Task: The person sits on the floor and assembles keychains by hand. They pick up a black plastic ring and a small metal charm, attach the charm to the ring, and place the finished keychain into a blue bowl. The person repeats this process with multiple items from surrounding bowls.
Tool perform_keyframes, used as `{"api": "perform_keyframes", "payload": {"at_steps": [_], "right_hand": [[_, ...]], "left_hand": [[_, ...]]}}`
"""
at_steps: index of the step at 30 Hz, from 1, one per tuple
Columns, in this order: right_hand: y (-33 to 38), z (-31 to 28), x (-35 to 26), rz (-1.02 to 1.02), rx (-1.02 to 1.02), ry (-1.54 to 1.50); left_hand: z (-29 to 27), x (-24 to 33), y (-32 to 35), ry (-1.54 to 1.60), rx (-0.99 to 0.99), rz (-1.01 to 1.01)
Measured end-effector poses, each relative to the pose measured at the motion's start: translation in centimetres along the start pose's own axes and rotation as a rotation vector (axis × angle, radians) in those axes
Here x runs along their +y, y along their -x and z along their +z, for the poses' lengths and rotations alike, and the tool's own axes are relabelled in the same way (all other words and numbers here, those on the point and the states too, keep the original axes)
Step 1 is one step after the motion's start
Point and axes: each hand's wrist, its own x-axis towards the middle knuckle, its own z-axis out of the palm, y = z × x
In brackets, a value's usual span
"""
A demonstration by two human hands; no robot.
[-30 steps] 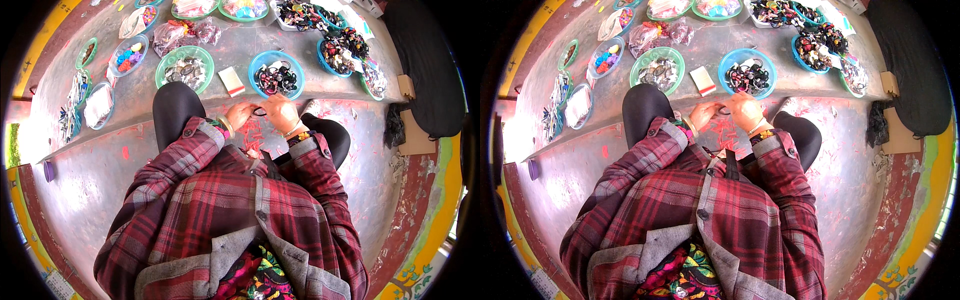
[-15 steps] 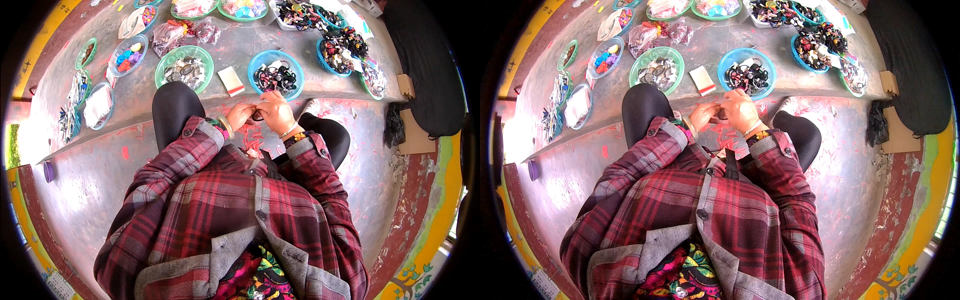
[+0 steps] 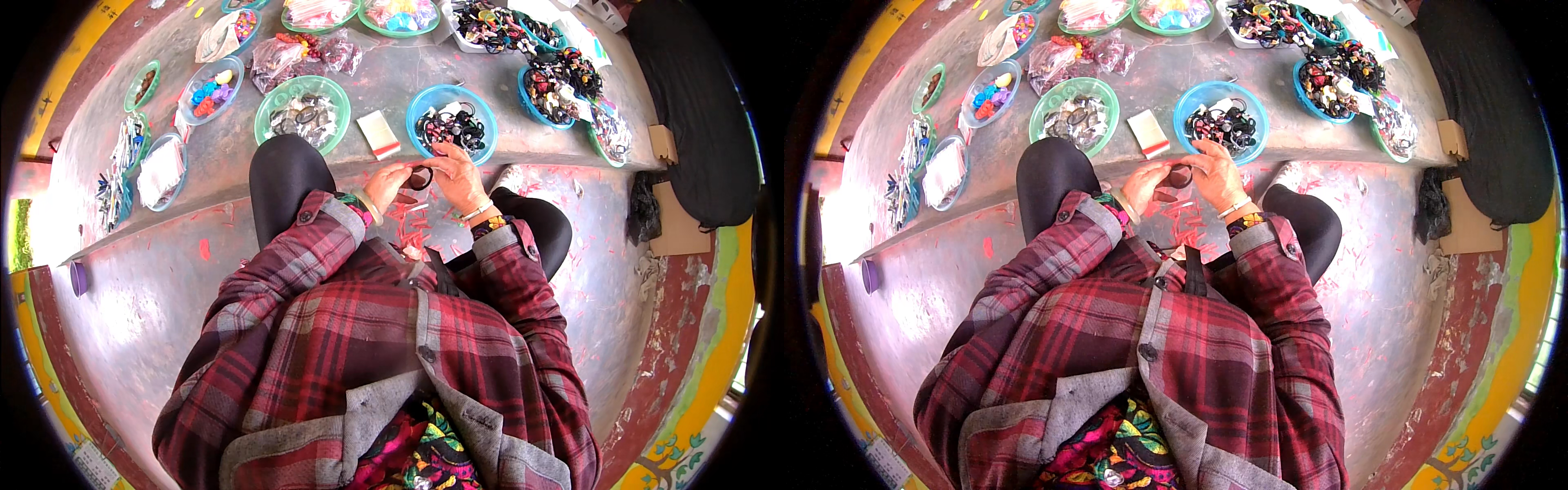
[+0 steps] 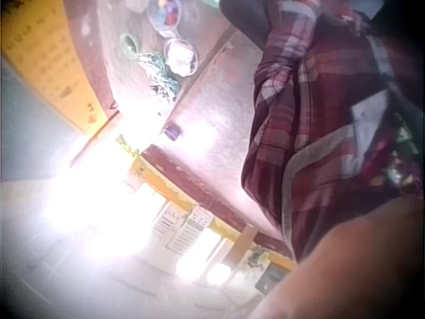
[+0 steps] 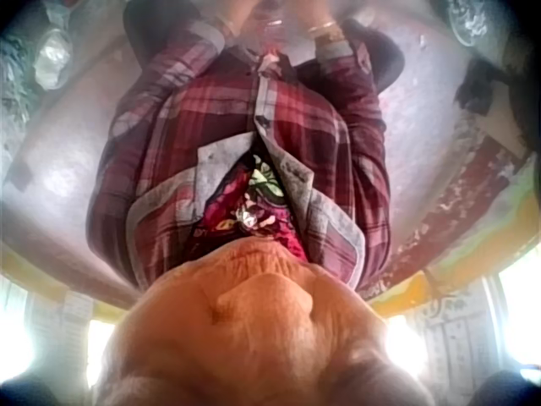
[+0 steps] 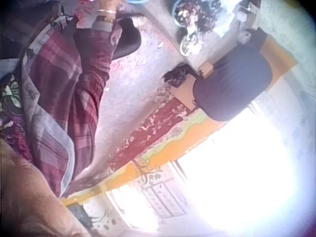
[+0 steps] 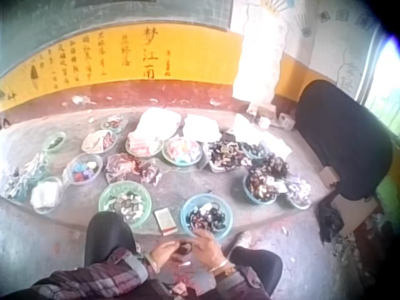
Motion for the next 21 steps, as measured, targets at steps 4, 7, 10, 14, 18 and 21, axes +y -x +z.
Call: {"api": "perform_keyframes", "payload": {"at_steps": [4,7,10,14,18,21], "right_hand": [[0.16,0.14,0.06,0.007,-0.009,0.045],[0.31,0.15,0.11,0.013,-0.073,0.06],[0.36,0.3,0.12,0.025,-0.148,0.06],[0.73,0.63,-0.04,0.055,-0.173,0.076],[0.72,0.52,-0.34,0.089,-0.301,0.051],[0.63,0.47,-0.16,0.135,-0.277,-0.021]], "left_hand": [[0.32,0.1,0.01,-0.01,0.026,0.004],[0.64,0.48,0.29,-0.019,0.021,0.004],[0.45,0.23,0.14,-0.042,-0.016,0.051],[0.63,0.37,0.25,-0.017,-0.057,0.056],[0.43,0.21,0.17,0.138,-0.123,-0.028],[0.06,-0.38,-0.22,0.132,-0.08,0.006]]}}
